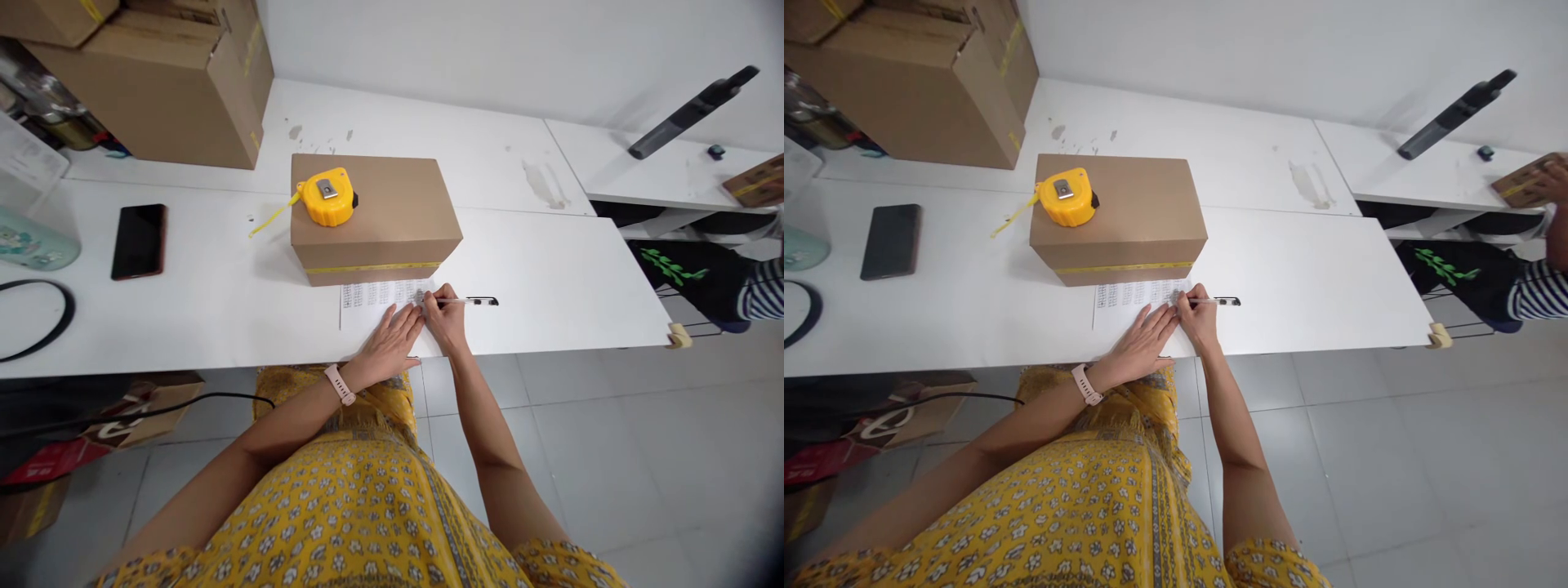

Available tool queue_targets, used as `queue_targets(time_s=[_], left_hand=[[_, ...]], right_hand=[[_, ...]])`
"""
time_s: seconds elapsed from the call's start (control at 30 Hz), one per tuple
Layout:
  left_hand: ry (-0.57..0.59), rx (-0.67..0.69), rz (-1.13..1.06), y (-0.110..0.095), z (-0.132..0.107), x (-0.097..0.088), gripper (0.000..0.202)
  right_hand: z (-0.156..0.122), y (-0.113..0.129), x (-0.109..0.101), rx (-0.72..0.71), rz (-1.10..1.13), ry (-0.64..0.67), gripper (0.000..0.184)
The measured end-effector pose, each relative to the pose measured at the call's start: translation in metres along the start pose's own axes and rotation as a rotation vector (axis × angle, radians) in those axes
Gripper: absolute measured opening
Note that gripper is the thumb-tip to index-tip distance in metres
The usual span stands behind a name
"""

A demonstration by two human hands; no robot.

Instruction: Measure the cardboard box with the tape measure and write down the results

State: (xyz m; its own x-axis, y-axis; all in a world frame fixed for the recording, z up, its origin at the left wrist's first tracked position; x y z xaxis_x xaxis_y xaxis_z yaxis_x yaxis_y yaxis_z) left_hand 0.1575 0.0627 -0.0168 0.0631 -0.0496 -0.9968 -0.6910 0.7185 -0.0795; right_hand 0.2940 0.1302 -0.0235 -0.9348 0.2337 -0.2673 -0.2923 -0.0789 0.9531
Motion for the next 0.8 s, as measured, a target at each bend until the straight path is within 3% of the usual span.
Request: queue_targets(time_s=[0.8], left_hand=[[0.015, 0.005, 0.077, -0.0003, -0.0002, 0.0009, 0.087]], right_hand=[[0.0011, -0.003, -0.0015, 0.012, 0.045, -0.04, 0.031]])
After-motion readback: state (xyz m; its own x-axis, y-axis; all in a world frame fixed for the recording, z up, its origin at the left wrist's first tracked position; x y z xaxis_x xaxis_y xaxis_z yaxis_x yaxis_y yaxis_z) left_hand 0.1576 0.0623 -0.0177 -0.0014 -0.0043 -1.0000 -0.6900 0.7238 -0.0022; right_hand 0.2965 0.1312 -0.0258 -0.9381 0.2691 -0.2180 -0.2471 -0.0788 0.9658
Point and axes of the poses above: each hand's wrist, its own z-axis towards the middle knuckle, its own x-axis out of the palm, y = z × x, the point moved 6 cm from there along z, towards the middle knuckle, and after that the axes turned 6 degrees about z, right-handed, at the moved point
